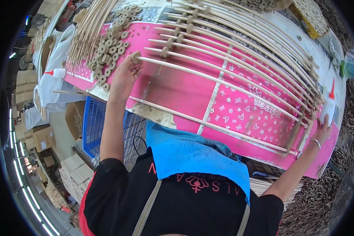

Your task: Assembling wooden structures by applying glue and fitting wooden rings onto dowels to form a grid or frame.

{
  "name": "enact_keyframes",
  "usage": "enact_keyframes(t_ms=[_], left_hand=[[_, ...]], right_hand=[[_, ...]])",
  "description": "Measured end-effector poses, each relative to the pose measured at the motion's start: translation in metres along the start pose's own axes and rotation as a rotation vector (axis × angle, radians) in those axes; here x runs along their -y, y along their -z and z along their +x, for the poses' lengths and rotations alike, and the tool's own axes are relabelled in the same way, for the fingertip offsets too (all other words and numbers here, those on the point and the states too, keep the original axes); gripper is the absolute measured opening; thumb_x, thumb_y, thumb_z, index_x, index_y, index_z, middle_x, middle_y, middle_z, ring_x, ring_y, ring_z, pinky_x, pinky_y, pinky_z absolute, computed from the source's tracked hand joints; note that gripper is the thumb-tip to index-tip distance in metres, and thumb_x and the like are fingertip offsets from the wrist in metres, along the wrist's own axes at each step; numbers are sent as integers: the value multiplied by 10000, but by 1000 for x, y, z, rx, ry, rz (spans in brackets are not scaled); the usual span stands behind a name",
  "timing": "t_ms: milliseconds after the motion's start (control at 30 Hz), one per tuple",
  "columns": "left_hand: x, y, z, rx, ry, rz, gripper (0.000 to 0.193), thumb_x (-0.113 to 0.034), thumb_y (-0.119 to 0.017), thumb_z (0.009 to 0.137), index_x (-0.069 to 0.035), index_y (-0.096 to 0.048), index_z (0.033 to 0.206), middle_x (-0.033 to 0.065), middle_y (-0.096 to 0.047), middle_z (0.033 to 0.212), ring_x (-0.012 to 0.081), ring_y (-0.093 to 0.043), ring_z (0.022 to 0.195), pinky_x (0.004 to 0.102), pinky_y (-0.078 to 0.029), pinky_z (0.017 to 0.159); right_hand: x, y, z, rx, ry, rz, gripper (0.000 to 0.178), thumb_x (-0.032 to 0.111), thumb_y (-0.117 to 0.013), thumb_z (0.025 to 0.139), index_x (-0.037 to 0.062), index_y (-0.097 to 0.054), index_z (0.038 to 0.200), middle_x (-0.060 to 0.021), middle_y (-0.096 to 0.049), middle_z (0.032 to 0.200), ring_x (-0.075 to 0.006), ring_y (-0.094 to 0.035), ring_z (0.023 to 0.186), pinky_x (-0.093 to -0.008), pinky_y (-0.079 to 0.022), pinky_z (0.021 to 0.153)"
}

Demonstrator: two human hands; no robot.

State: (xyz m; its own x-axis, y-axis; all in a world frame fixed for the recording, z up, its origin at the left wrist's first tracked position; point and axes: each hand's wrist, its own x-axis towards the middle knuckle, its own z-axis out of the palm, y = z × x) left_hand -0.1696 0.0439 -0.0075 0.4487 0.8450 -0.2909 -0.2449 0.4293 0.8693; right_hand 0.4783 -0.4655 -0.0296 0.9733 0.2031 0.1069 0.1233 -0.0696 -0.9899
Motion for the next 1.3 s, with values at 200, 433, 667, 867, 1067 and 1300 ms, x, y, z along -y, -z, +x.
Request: enact_keyframes(t_ms=[200, 433, 667, 867, 1067, 1300], left_hand=[[0, -11, -4, -81, -4, -18, 320, -267, -578, 1089, -55, -679, 1306, 58, -750, 1110, 149, -706, 963, 290, -580, 828], [3, -17, -9, -78, -59, -33, 331, -245, -571, 1094, -45, -663, 1341, 57, -735, 1165, 154, -698, 970, 297, -575, 849], [6, -21, -10, -108, -91, -16, 313, -258, -577, 1093, -54, -711, 1289, 25, -761, 1074, 95, -696, 901, 248, -560, 801], [6, -21, -9, -96, -91, 1, 326, -259, -559, 1100, -49, -692, 1311, 38, -757, 1095, 107, -695, 926, 258, -555, 825], [8, -21, -9, -90, -102, -6, 311, -259, -576, 1095, -51, -713, 1281, 32, -763, 1068, 95, -705, 901, 240, -554, 797], [7, -22, -9, -71, -102, -10, 308, -250, -571, 1097, -52, -708, 1289, 32, -759, 1085, 89, -696, 908, 238, -552, 796]], right_hand=[[106, -221, -161, 584, 137, -58, 596, 51, -702, 880, 49, -548, 1456, -125, -599, 1411, -260, -605, 1288, -381, -516, 1070], [159, -359, -266, 963, 450, -125, 548, 132, -860, 773, 70, -660, 1279, -99, -684, 1196, -224, -689, 1085, -338, -568, 887], [169, -386, -280, 974, 555, -215, 511, 157, -843, 764, 65, -678, 1239, -114, -691, 1135, -264, -677, 1066, -375, -537, 899], [167, -396, -279, 975, 604, -220, 492, 154, -847, 776, 63, -682, 1231, -113, -686, 1111, -262, -680, 1015, -380, -537, 861], [164, -398, -280, 979, 622, -239, 467, 140, -847, 779, 52, -682, 1207, -118, -676, 1071, -267, -676, 989, -381, -531, 837], [163, -395, -279, 971, 683, -246, 455, 119, -848, 770, 49, -680, 1186, -118, -674, 1071, -266, -674, 985, -384, -530, 836]])
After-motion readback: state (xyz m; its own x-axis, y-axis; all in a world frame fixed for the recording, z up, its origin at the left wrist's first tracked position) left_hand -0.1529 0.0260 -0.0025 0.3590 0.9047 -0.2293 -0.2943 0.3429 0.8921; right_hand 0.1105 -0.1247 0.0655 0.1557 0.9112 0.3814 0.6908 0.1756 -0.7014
